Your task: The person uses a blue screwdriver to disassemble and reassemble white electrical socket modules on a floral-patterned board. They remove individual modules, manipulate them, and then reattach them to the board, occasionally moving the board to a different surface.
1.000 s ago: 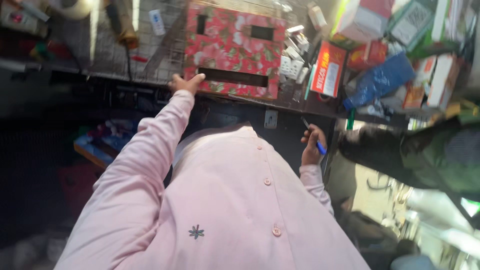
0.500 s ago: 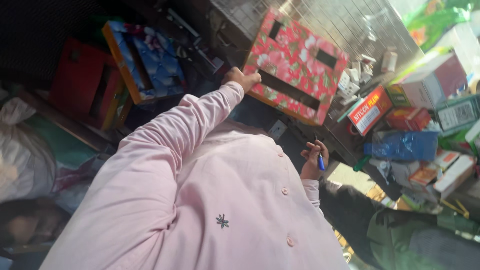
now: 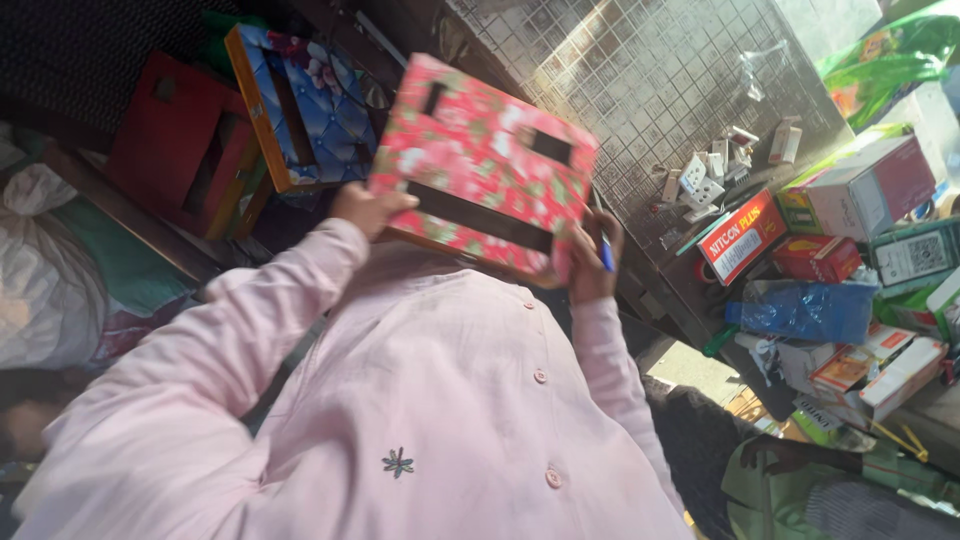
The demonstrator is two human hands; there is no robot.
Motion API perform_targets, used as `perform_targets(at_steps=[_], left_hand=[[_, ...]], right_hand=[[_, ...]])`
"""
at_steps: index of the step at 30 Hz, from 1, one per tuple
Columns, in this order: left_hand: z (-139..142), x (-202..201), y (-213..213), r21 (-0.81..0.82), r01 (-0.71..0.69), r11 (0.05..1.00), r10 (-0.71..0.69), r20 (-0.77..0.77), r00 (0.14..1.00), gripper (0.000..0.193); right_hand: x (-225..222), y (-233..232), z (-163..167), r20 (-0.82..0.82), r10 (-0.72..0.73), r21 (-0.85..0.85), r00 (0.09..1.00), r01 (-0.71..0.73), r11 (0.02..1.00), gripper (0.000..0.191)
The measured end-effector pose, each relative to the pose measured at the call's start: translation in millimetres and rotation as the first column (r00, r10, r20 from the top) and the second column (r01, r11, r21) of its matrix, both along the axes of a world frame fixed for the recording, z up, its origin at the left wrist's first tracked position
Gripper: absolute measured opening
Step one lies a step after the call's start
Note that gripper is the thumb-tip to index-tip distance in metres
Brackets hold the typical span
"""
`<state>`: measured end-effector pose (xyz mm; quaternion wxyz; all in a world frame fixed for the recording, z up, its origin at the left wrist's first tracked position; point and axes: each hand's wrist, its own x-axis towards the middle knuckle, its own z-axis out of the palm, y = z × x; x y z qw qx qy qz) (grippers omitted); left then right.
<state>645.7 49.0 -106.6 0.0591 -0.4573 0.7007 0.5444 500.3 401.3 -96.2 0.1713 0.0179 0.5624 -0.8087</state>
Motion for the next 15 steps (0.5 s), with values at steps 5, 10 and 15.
perform_targets(at_steps=[5, 10, 15], left_hand=[[35.0, 46.0, -89.0, 0.117, -0.202, 0.972, 0.191, 0.101, 0.976, 0.057], [61.0, 63.3, -181.7, 0.201, -0.351, 0.914, 0.298, 0.254, 0.92, 0.062], [33.9, 23.2, -256.9, 0.021, -0.222, 0.975, 0.195, 0.402, 0.894, 0.065]], right_hand=[[-15.4, -92.1, 8.2, -0.133, 0.324, 0.257, 0.937, -0.283, 0.924, 0.046], [-21.8, -142.8, 13.8, -0.057, 0.481, 0.252, 0.875, -0.454, 0.855, 0.046], [-34.9, -123.6, -16.5, 0.027, 0.353, 0.161, 0.935, -0.353, 0.922, 0.039]])
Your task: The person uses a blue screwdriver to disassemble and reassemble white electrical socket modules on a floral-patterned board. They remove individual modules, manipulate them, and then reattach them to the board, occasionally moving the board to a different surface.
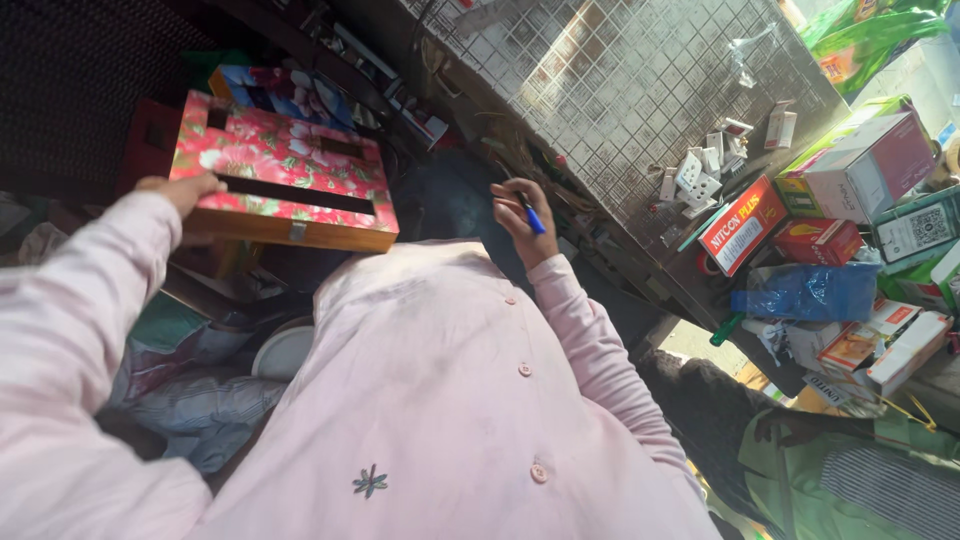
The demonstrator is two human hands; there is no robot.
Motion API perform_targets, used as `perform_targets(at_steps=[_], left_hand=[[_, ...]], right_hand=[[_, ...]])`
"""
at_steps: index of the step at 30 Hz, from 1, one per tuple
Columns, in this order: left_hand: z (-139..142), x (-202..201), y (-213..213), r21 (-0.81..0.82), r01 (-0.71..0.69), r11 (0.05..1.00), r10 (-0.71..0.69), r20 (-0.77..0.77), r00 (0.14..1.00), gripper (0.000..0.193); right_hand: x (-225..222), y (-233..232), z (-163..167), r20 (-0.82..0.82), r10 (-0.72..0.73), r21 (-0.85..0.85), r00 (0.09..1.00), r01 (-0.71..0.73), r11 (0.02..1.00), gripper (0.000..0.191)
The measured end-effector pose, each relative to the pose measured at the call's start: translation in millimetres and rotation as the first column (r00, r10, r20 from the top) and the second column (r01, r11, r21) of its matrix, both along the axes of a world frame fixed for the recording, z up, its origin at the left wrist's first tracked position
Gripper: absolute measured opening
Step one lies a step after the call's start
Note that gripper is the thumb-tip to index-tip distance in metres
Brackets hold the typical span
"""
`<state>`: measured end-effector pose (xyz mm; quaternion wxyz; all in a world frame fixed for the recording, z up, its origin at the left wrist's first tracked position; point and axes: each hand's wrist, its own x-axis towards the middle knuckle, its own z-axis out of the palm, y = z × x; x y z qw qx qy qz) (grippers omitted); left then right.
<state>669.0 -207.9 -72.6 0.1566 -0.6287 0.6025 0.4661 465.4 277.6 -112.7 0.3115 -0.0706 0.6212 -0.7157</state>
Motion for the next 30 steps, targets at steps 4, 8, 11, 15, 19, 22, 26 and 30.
perform_targets(at_steps=[4, 8, 11, 15, 19, 22, 26, 30], left_hand=[[-21.2, -51.1, -35.0, 0.118, 0.131, 0.984, -0.147, 0.138, 0.98, 0.062], [-23.1, -98.4, -64.3, 0.123, 0.271, 0.955, -0.292, 0.211, 0.933, 0.058], [-27.8, -126.8, -76.8, 0.049, 0.343, 0.938, -0.346, 0.204, 0.916, 0.057], [-46.7, -152.4, -71.6, 0.083, 0.422, 0.903, -0.43, 0.147, 0.891, 0.053], [-62.9, -158.6, -60.6, 0.042, 0.379, 0.924, -0.377, 0.26, 0.889, 0.067], [-72.6, -160.4, -50.3, 0.01, 0.374, 0.927, -0.363, 0.273, 0.891, 0.072], [-84.1, -137.7, -54.3, -0.054, 0.313, 0.948, -0.291, 0.244, 0.925, 0.079], [-92.3, -108.6, -60.1, -0.153, 0.194, 0.969, -0.167, 0.172, 0.971, 0.087]], right_hand=[[19.1, 43.3, -20.5, 0.075, -0.138, -0.02, 0.988, 0.14, 0.99, 0.035], [55.1, 89.2, -22.9, 0.114, -0.342, 0.244, 0.933, 0.307, 0.92, 0.037], [82.4, 110.0, -25.5, 0.117, -0.466, 0.334, 0.877, 0.407, 0.85, 0.036], [110.3, 124.1, -23.1, 0.106, -0.556, 0.398, 0.824, 0.478, 0.783, 0.037], [125.7, 122.1, -15.5, 0.095, -0.625, 0.409, 0.775, 0.542, 0.734, 0.035], [129.0, 119.6, -11.4, 0.087, -0.669, 0.439, 0.738, 0.575, 0.691, 0.035], [125.3, 119.1, -15.4, 0.067, -0.648, 0.434, 0.759, 0.563, 0.704, 0.036], [111.1, 117.8, -26.9, 0.118, -0.578, 0.417, 0.808, 0.488, 0.767, 0.036]])
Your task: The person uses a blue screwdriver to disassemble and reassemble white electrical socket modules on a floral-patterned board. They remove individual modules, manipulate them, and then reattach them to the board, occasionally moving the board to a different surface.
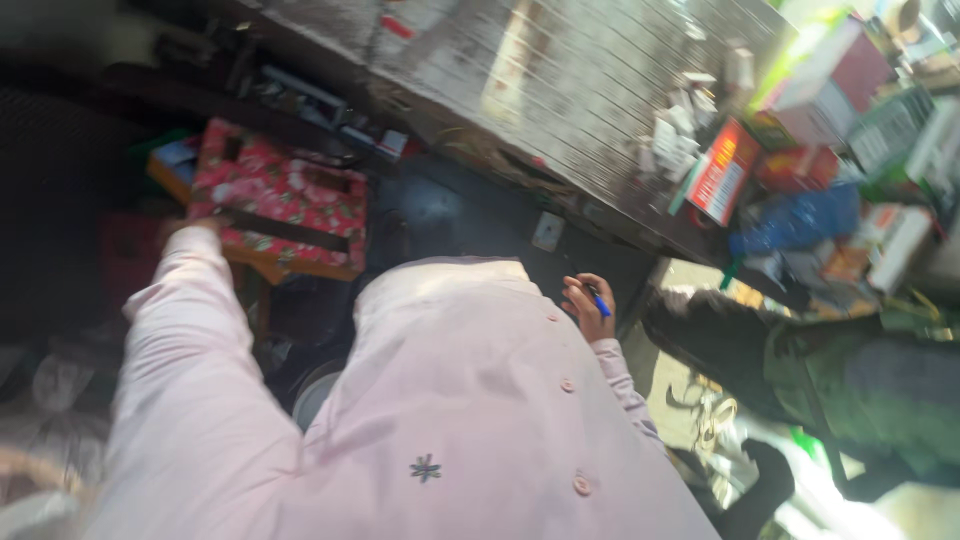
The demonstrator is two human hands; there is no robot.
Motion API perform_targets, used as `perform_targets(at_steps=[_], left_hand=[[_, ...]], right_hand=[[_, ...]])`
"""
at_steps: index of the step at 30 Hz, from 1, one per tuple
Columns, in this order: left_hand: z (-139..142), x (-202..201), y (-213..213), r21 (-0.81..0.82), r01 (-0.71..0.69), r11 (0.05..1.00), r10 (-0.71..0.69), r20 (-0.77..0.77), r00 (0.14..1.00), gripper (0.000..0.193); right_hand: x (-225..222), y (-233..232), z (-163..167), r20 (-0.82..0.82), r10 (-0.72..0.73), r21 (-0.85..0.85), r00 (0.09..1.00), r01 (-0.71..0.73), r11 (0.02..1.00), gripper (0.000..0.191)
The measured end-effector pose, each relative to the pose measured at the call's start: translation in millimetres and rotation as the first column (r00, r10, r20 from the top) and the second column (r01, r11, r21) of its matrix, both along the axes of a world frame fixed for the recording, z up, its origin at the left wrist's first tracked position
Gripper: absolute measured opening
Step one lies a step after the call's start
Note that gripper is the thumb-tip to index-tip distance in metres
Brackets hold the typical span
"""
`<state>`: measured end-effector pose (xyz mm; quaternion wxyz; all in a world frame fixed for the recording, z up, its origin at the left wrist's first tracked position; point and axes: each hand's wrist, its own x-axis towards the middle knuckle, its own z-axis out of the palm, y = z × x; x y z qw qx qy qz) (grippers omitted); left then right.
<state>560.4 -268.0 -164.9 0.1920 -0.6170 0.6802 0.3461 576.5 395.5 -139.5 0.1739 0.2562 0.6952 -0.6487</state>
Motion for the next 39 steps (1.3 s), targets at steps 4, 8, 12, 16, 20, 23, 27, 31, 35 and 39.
perform_targets(at_steps=[4, 8, 12, 16, 20, 23, 27, 31, 35, 39], left_hand=[[-13.6, 10.3, 4.3, -0.195, -0.169, 0.966, 0.149, -0.114, 0.982, 0.095], [-25.8, 36.4, 4.6, -0.376, -0.343, 0.861, 0.247, -0.281, 0.927, 0.102], [-37.2, 106.2, 7.3, -0.516, -0.332, 0.79, 0.285, -0.17, 0.943, 0.076], [-44.4, 172.4, 7.7, -0.163, -0.194, 0.967, 0.222, 0.176, 0.959, 0.089], [-57.4, 189.3, 9.0, -0.054, -0.024, 0.998, 0.036, 0.242, 0.97, 0.105], [-67.0, 182.0, 11.4, -0.093, -0.102, 0.99, 0.116, 0.154, 0.981, 0.103], [-79.1, 153.8, -5.1, -0.198, -0.033, 0.98, 0.052, 0.093, 0.994, 0.102], [-89.5, 123.0, -34.8, -0.232, 0.058, 0.971, -0.021, 0.155, 0.988, 0.111], [-99.8, 122.1, -41.0, -0.01, 0.043, 0.999, -0.041, 0.108, 0.993, 0.072], [-106.2, 138.2, -35.3, -0.237, 0.108, 0.966, -0.126, -0.063, 0.99, 0.068]], right_hand=[[-26.6, -8.3, -9.3, 0.042, 0.131, -0.055, 0.99, -0.129, 0.99, 0.034], [-63.5, -30.1, -16.5, 0.022, 0.259, -0.082, 0.966, -0.257, 0.963, 0.035], [-91.3, -49.0, -16.8, 0.031, 0.346, -0.105, 0.938, -0.341, 0.934, 0.035], [-106.4, -63.3, -18.5, 0.057, 0.438, -0.1, 0.897, -0.432, 0.897, 0.035], [-116.3, -70.3, -13.7, 0.114, 0.497, -0.026, 0.86, -0.497, 0.867, 0.036], [-121.2, -74.5, -4.4, 0.134, 0.512, 0.057, 0.848, -0.522, 0.851, 0.036], [-122.8, -79.6, 2.9, 0.132, 0.505, 0.122, 0.853, -0.519, 0.846, 0.035], [-120.0, -84.2, -8.5, 0.164, 0.478, 0.182, 0.863, -0.503, 0.845, 0.035], [-109.1, -83.6, -24.2, 0.14, 0.462, 0.176, 0.876, -0.481, 0.859, 0.034], [-105.4, -89.8, -37.2, 0.155, 0.461, 0.171, 0.874, -0.484, 0.858, 0.035]])
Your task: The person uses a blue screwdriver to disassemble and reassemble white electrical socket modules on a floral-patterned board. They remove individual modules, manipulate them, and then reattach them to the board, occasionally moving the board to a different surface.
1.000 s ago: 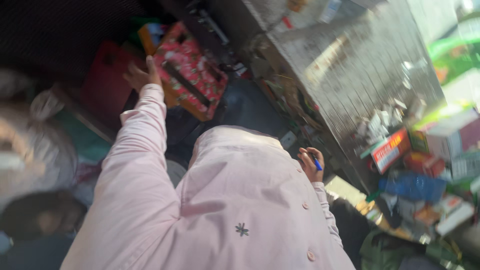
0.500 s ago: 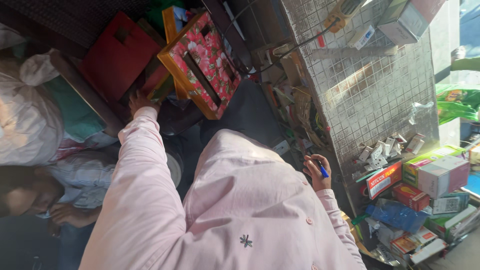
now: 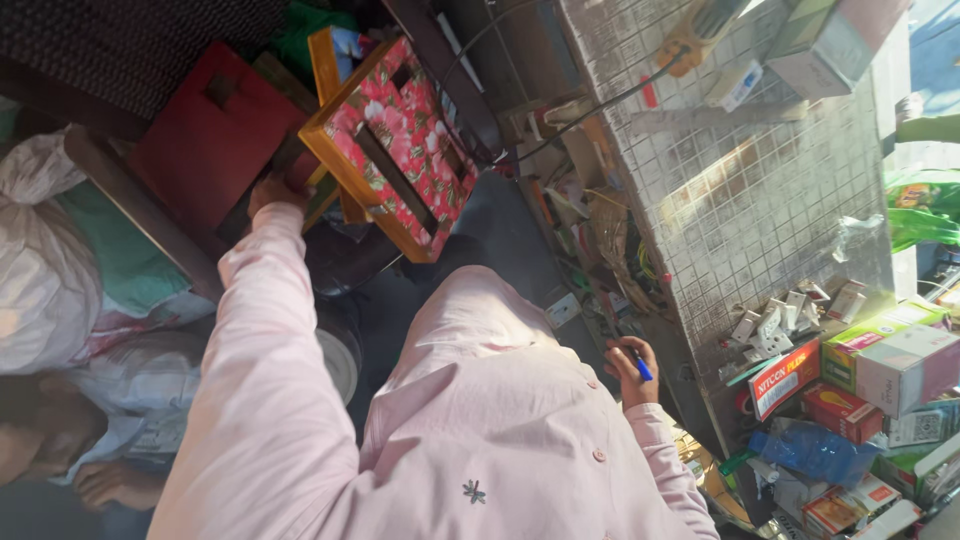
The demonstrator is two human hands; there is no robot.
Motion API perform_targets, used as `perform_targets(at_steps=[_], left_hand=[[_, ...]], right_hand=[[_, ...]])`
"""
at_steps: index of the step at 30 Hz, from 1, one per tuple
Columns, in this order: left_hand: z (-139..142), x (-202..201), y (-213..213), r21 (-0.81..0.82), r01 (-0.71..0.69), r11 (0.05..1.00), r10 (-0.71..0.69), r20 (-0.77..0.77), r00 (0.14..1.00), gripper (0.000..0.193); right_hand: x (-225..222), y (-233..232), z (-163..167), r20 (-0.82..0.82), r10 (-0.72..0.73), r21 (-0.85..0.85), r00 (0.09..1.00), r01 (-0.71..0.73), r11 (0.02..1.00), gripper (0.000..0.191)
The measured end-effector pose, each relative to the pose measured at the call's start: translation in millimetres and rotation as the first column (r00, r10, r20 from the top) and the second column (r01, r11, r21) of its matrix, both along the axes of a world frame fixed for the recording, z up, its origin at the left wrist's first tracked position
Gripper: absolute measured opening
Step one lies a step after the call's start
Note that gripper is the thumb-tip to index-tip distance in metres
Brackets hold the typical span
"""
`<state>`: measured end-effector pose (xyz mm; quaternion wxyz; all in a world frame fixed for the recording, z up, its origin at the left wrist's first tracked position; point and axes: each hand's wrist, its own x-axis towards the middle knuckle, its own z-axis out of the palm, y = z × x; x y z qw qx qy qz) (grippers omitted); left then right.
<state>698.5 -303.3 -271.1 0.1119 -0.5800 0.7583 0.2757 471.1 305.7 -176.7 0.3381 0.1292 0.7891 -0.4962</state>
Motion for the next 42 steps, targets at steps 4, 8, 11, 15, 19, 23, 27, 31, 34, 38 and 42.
perform_targets(at_steps=[4, 8, 11, 15, 19, 23, 27, 31, 34, 38, 42], left_hand=[[4.8, 16.5, -4.1, -0.063, 0.005, 0.998, -0.008, -0.048, 0.999, 0.069], [18.5, 42.4, -9.3, -0.02, -0.065, 0.998, 0.06, -0.207, 0.977, 0.052], [30.3, 63.1, -7.9, 0.045, -0.213, 0.976, 0.214, -0.372, 0.903, 0.038], [42.6, 90.9, 0.3, 0.017, -0.255, 0.967, 0.227, -0.516, 0.826, 0.036], [46.8, 99.4, 9.4, 0.087, -0.25, 0.964, 0.245, -0.645, 0.724, 0.033], [48.6, 83.3, 18.6, 0.138, -0.239, 0.961, 0.264, -0.709, 0.654, 0.032], [59.4, 57.0, 39.2, 0.174, -0.287, 0.942, 0.317, -0.744, 0.589, 0.029], [106.0, 34.9, 57.7, 0.373, -0.236, 0.897, 0.429, -0.863, 0.266, 0.026], [174.2, 27.7, 74.3, 0.468, -0.277, 0.839, 0.544, -0.746, 0.385, 0.029], [289.4, 0.2, 112.5, 0.162, 0.094, 0.982, 0.052, -0.719, 0.693, 0.039], [366.8, -69.6, 179.1, -0.033, 0.524, 0.851, -0.519, -0.204, 0.83, 0.059]], right_hand=[[-5.4, -10.5, -2.5, 0.008, 0.006, 0.014, 1.0, -0.006, 1.0, 0.036], [-11.5, -16.9, -2.7, 0.003, 0.015, -0.026, 1.0, -0.015, 1.0, 0.035], [-13.4, -24.3, -6.7, -0.009, 0.049, -0.036, 0.999, -0.049, 0.998, 0.035], [-13.0, -36.5, -11.3, 0.028, 0.065, -0.061, 0.998, -0.063, 0.996, 0.036], [-16.3, -47.0, -9.3, 0.044, 0.128, -0.062, 0.991, -0.126, 0.99, 0.036], [-24.4, -55.1, -6.5, 0.031, 0.128, -0.084, 0.991, -0.125, 0.989, 0.035], [-29.2, -64.0, -1.0, 0.018, 0.131, -0.133, 0.991, -0.128, 0.983, 0.036], [-32.7, -57.6, 16.6, -0.001, 0.132, -0.161, 0.991, -0.13, 0.978, 0.036], [-33.0, -36.3, 32.6, -0.027, 0.106, -0.199, 0.994, -0.109, 0.974, 0.035], [-24.6, 7.0, 44.7, -0.047, 0.019, -0.213, 0.999, -0.029, 0.977, 0.037], [-7.0, 54.8, 50.7, -0.025, -0.107, -0.255, 0.994, 0.097, 0.962, 0.035]])
